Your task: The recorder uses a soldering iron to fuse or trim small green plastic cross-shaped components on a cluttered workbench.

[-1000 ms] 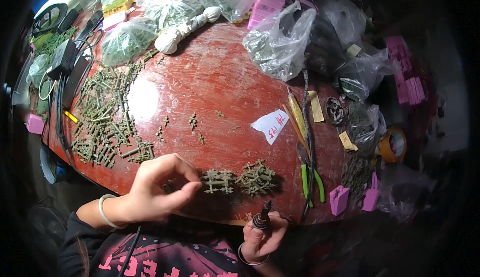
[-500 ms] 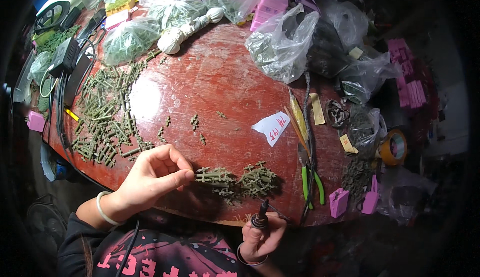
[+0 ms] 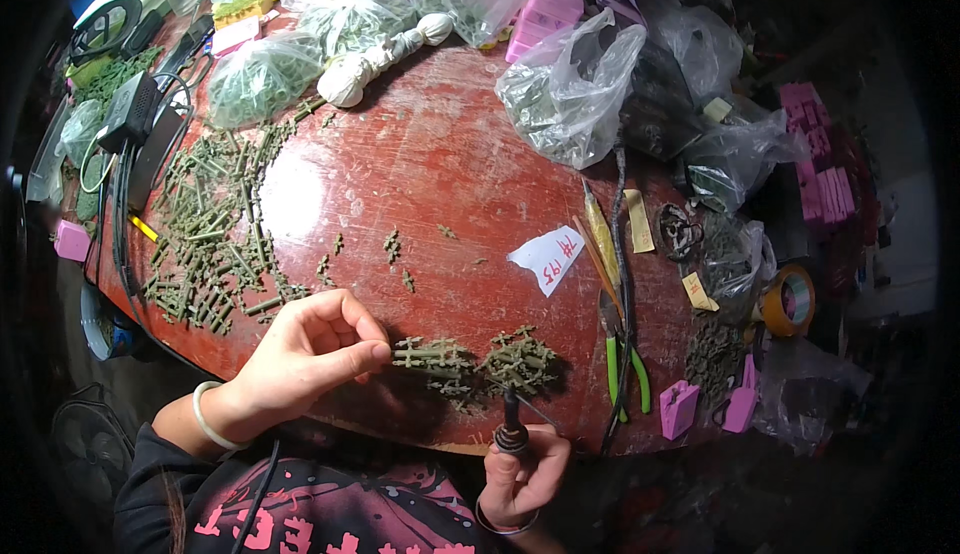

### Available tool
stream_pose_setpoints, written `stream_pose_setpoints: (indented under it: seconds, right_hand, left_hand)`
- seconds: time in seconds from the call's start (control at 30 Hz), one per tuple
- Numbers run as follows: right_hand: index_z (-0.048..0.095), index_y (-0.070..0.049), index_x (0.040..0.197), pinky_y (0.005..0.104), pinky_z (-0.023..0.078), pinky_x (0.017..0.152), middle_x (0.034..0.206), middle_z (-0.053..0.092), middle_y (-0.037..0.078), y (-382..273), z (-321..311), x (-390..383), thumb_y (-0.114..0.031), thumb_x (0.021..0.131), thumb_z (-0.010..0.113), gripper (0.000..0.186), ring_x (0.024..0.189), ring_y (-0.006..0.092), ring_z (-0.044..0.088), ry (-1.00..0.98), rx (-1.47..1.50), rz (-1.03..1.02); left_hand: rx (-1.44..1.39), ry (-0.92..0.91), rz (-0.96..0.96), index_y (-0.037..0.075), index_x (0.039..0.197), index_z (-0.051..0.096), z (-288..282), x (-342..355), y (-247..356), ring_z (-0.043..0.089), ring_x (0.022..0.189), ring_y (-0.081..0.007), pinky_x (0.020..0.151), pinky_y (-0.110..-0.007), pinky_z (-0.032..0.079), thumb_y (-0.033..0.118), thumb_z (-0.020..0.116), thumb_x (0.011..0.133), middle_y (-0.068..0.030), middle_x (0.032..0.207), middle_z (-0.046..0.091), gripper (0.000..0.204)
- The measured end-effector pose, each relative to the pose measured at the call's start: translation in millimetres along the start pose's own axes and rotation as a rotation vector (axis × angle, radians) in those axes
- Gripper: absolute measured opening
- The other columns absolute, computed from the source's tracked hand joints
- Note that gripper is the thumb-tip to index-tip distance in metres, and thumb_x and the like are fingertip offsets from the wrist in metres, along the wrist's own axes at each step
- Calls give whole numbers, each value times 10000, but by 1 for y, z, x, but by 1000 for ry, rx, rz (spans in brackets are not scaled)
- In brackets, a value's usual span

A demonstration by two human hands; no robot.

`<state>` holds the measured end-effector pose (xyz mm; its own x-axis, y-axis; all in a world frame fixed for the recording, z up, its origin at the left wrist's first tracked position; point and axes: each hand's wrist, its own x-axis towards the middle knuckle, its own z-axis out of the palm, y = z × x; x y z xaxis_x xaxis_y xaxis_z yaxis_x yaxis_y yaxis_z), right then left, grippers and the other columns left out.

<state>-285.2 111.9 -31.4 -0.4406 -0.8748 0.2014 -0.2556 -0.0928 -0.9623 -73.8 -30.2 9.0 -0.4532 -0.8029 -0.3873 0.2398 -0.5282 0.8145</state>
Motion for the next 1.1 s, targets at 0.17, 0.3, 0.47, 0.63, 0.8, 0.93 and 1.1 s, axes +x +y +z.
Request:
stream_pose_setpoints:
  seconds: [0.17, 0.3, 0.47, 0.63, 0.8, 0.93, 1.1]
  right_hand:
    - [483, 36, 1019, 266, 414, 588, 841, 582, 106, 3, -14, 0, -223, 973, 684, 331, 677, 142, 537, -135, -169, 5]
    - [490, 34, 1009, 294, 422, 617, 833, 592, 117, 1, -13, -1, -210, 961, 700, 325, 702, 173, 536, -133, -163, 21]
    - [491, 32, 1016, 284, 418, 603, 832, 585, 107, 1, -8, 0, -207, 957, 708, 328, 691, 172, 531, -148, -193, -22]
    - [442, 27, 1069, 211, 389, 591, 896, 514, 82, -8, 1, 10, -226, 1000, 648, 333, 689, 83, 494, -329, -249, -135]
    - [550, 28, 1045, 300, 471, 551, 827, 607, 125, -16, 15, 11, -197, 905, 774, 347, 646, 216, 607, -376, -248, -139]
    - [557, 30, 1053, 305, 475, 534, 810, 602, 129, -17, 26, 12, -188, 898, 779, 348, 616, 223, 607, -397, -293, -206]
    - [554, 25, 1052, 326, 472, 535, 808, 596, 129, -16, 26, 11, -190, 897, 781, 348, 618, 239, 603, -372, -327, -206]
  left_hand:
    - [21, -8, -4, 13, 943, 614, -4, -6, 8, 616, 796, -80, 704, -229, 491, 22, 718, 928, -35, 897, 672, 105]
    - [28, 1, 57, 17, 949, 609, -9, -11, 9, 611, 833, -51, 752, -227, 503, -1, 714, 925, 1, 907, 660, 109]
    - [508, 210, 626, -5, 923, 631, -19, -15, -11, 643, 780, -136, 663, -272, 523, -65, 764, 809, -62, 866, 649, 185]
    - [1008, 264, 1082, 36, 935, 605, -37, -29, -16, 608, 706, -202, 645, -331, 484, -135, 753, 726, -76, 853, 623, 308]
    - [965, 304, 1060, 1, 913, 636, -49, -35, -19, 636, 729, -237, 636, -342, 514, -108, 789, 682, -97, 854, 646, 297]
    - [902, 293, 1016, -1, 915, 634, -53, -37, -20, 646, 763, -242, 653, -337, 517, -94, 788, 691, -109, 867, 656, 288]
    - [854, 264, 1009, -4, 913, 628, -52, -34, -20, 644, 757, -240, 644, -330, 514, -95, 782, 696, -111, 859, 654, 282]
